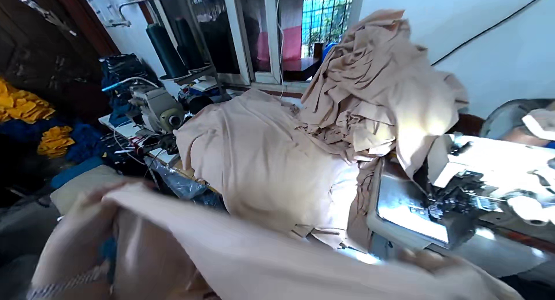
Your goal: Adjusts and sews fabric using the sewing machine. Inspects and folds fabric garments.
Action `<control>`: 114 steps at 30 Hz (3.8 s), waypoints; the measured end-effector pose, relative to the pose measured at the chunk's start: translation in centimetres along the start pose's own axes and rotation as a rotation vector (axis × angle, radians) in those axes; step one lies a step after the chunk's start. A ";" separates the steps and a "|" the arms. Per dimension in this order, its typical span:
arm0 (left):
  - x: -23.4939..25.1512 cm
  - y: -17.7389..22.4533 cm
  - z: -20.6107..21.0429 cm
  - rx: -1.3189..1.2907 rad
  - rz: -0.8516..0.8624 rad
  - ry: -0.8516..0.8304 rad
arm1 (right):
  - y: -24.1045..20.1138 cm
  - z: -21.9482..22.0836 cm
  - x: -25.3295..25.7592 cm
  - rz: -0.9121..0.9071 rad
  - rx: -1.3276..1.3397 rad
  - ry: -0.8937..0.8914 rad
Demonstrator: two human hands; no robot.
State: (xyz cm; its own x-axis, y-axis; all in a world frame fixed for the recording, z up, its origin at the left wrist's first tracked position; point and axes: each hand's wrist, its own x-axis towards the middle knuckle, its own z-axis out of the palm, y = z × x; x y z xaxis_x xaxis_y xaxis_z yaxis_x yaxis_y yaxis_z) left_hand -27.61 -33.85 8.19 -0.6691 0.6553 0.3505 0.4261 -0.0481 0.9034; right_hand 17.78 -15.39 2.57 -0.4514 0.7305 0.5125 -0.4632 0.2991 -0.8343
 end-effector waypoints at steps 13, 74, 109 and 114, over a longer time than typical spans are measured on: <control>10.1 -0.4 32.4 0.412 0.613 -0.960 | 16.2 2.0 13.9 0.194 -0.470 0.211; 12.6 -1.7 36.4 -0.087 0.400 -0.868 | 20.4 2.0 9.0 -0.092 -0.793 0.305; -1.8 3.1 40.8 -0.470 0.404 -0.915 | 10.2 -3.4 -4.2 0.225 -0.347 0.743; -2.4 3.2 41.5 -0.447 0.423 -0.932 | 10.5 -2.9 -4.9 0.296 -0.179 0.677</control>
State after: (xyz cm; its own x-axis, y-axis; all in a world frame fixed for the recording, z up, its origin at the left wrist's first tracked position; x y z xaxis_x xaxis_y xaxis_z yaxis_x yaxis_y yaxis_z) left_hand 0.60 -4.31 0.00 0.2761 0.8219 0.4982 0.1284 -0.5452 0.8284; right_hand 17.29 -14.05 -9.24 0.0561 0.9957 0.0737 -0.2386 0.0851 -0.9674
